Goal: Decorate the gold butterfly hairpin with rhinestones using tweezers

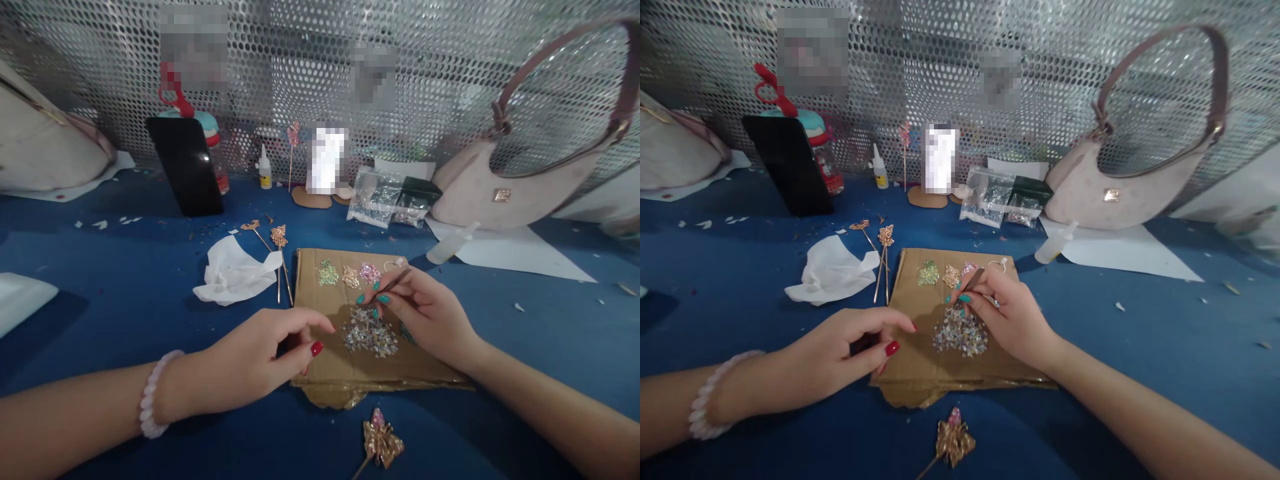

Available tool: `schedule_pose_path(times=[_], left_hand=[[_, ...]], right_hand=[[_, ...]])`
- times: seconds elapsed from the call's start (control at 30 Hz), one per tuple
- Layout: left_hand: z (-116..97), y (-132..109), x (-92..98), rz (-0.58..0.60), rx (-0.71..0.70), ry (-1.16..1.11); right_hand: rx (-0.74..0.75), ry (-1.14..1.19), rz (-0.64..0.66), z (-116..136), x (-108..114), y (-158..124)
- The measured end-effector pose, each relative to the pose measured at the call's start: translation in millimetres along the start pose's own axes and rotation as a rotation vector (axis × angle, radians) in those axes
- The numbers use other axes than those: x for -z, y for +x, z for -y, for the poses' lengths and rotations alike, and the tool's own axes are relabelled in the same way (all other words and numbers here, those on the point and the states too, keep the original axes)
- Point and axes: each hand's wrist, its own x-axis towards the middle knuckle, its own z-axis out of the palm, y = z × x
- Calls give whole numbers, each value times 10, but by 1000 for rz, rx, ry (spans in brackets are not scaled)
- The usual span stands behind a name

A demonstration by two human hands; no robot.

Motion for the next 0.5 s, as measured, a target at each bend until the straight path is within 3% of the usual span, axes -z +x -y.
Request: schedule_pose_path(times=[0.17, 0.5], left_hand=[[30, 1, -6, -22, -11, 17], [74, 10, 6, -11, 17, -1]], right_hand=[[-6, -81, 23, -15, 7, -22], [53, 13, -6, -17, -16, -25]])
